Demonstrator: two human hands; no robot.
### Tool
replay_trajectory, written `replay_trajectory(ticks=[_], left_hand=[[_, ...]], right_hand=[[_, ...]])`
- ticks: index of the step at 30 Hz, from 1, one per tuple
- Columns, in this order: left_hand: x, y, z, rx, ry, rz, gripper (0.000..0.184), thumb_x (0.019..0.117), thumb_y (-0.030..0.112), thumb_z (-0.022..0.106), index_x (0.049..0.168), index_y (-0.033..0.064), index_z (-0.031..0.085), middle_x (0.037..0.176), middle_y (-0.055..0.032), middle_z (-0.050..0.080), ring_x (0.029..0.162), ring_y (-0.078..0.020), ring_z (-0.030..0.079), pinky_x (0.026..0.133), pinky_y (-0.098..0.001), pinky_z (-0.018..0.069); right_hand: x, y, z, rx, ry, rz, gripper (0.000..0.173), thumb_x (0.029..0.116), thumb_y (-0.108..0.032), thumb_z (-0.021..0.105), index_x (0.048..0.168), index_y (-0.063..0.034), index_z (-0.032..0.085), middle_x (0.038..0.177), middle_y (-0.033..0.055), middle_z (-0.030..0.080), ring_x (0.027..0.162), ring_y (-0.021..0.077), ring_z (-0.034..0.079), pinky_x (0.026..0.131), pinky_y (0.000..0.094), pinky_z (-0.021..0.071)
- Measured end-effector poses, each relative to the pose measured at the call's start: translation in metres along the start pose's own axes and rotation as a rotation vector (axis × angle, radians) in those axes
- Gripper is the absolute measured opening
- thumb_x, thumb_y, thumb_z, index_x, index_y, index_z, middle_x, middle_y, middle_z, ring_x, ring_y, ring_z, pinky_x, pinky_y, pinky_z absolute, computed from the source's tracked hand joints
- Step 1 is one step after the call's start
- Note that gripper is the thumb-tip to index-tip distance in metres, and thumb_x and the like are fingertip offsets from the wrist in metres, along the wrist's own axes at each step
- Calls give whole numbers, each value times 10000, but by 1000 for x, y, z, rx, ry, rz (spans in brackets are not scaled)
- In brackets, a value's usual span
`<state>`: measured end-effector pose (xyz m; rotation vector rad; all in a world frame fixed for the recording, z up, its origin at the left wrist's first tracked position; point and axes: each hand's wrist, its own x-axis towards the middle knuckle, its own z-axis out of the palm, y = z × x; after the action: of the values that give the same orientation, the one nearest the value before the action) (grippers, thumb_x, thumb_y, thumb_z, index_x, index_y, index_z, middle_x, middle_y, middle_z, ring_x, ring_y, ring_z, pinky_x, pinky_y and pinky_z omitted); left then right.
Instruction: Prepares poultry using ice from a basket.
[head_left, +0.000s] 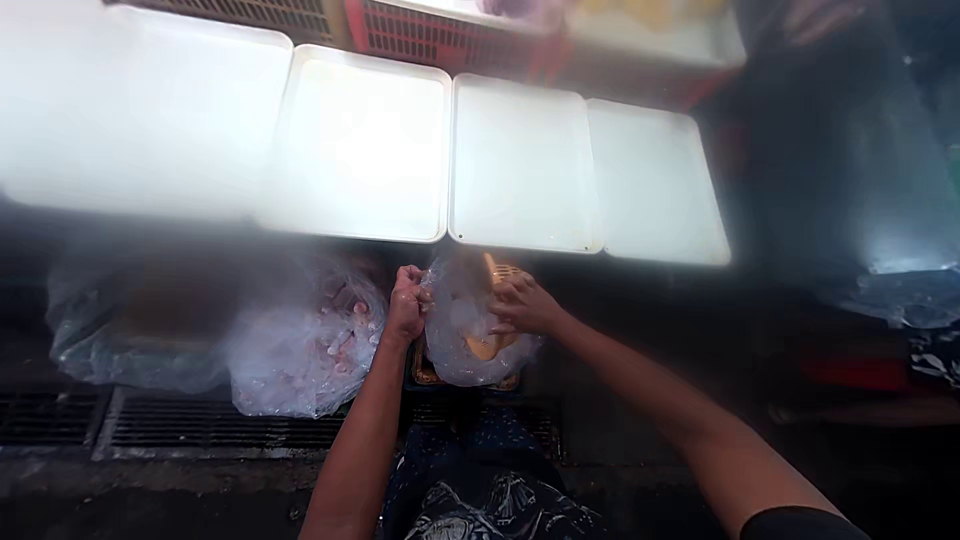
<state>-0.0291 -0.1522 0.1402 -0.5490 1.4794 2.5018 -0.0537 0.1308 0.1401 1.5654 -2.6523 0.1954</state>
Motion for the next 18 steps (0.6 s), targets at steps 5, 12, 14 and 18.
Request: replay_trajectory(ticks=[5,12,14,18], left_hand=[[-10,-11,15,45,2,-78,240,902,1,476,1095,144,467,901,-16,566,556,-62,490,480,-205,434],[-8,0,7,46,155,5,178,949,20,433,1110,92,451,873,-27,602,492,-42,463,427,-177,387],[-9,2,0,46,201,-1,186,966,25,411,1136,81,464,947,-43,606,502,-44,446,433,-182,366],[-4,-4,-1,-25,212,8,159,980,44,396,1102,118,466,868,-12,573,495,-39,414,427,-180,336]], right_hand=[[38,4,18,-53,-19,-297,631,1010,-623,379,747,-114,642,697,48,653,750,236,680,903,446,539],[64,-54,1,21,-170,-209,525,1027,-459,452,696,-105,656,646,44,648,684,230,668,750,443,541],[61,-52,-9,47,-323,-78,556,1035,-452,410,715,-83,675,689,83,691,746,265,709,788,493,551],[60,-37,-23,-52,-120,-85,539,1009,-448,407,600,-130,557,572,38,598,591,229,631,596,452,479]])
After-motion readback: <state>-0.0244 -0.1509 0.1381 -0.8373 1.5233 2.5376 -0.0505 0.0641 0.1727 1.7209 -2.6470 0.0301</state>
